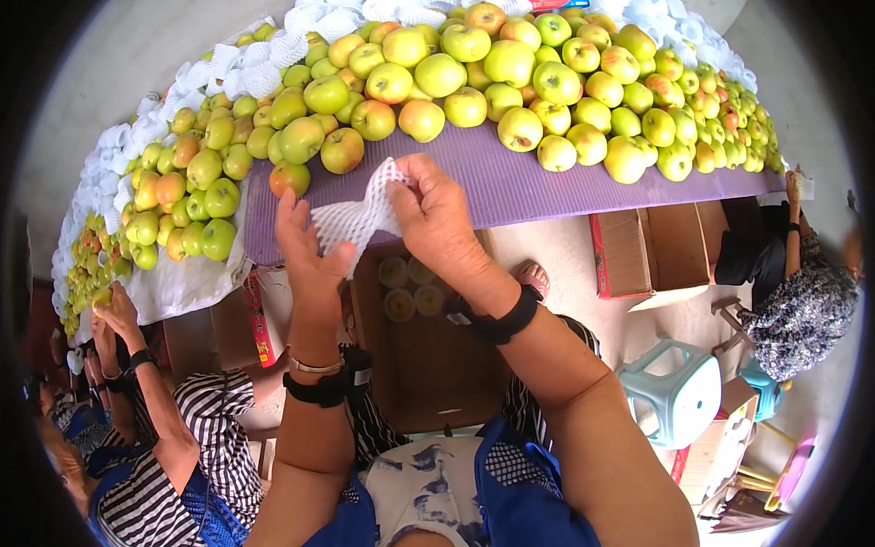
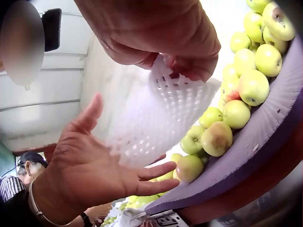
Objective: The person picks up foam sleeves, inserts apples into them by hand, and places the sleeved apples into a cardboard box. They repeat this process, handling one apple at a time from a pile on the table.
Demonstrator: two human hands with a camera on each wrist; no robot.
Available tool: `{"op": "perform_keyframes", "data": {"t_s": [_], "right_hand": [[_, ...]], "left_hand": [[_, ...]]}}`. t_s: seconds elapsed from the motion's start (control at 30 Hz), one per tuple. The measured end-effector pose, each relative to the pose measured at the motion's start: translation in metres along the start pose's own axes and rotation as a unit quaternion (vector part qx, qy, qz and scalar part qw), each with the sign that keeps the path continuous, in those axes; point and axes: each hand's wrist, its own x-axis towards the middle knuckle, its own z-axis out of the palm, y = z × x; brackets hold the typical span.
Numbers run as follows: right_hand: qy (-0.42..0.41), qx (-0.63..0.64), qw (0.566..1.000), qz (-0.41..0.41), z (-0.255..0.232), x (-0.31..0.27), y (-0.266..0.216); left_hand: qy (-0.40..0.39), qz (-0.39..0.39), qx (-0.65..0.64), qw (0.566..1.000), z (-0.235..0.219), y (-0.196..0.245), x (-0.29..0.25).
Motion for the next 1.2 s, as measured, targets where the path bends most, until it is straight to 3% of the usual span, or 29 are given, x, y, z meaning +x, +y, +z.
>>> {"op": "perform_keyframes", "data": {"t_s": [0.13,0.23,0.3,0.4,0.5,0.6,0.63,0.73,0.83,0.93,0.97,1.07,1.1,1.2], "right_hand": [[-0.009,0.018,1.000,-0.005,0.000,0.000,-0.003],[-0.004,-0.017,1.000,0.000,-0.004,0.002,0.002],[-0.007,-0.075,0.997,0.019,-0.011,0.003,0.002],[-0.021,-0.212,0.977,-0.022,-0.015,0.002,-0.024],[-0.093,-0.352,0.906,-0.214,-0.018,0.003,-0.043],[-0.261,-0.368,0.883,-0.128,-0.012,-0.005,-0.046],[-0.240,-0.376,0.880,-0.161,-0.008,-0.008,-0.031],[-0.227,-0.355,0.906,-0.027,0.003,-0.009,-0.010],[-0.179,-0.155,0.969,0.067,0.002,-0.007,0.010],[-0.158,-0.096,0.978,0.095,0.006,-0.009,0.007],[-0.167,-0.144,0.972,0.077,0.009,-0.011,0.005],[-0.199,-0.246,0.947,0.052,0.020,-0.019,0.005],[-0.212,-0.253,0.942,0.060,0.023,-0.021,0.006],[-0.219,-0.264,0.938,0.042,0.029,-0.026,0.013]], "left_hand": [[-0.095,-0.075,-0.161,0.979,0.001,-0.005,0.000],[-0.020,-0.134,-0.272,0.953,-0.004,-0.013,0.000],[0.005,-0.132,-0.268,0.954,-0.003,-0.012,0.002],[0.001,-0.138,-0.251,0.958,-0.007,-0.016,0.006],[-0.027,-0.153,-0.229,0.961,-0.012,-0.013,0.007],[-0.055,-0.183,-0.256,0.948,-0.017,-0.008,0.007],[-0.062,-0.194,-0.274,0.940,-0.019,-0.008,0.008],[-0.080,-0.225,-0.326,0.915,-0.025,-0.017,0.010],[-0.067,-0.200,-0.348,0.913,-0.032,-0.012,0.014],[-0.059,-0.139,-0.156,0.976,-0.014,-0.001,0.011],[-0.123,-0.059,-0.120,0.983,-0.012,-0.009,0.011],[-0.042,-0.049,-0.186,0.980,-0.001,0.002,0.000],[-0.002,-0.079,-0.240,0.968,-0.002,-0.001,0.003],[0.005,-0.091,-0.349,0.933,-0.008,-0.007,0.003]]}}
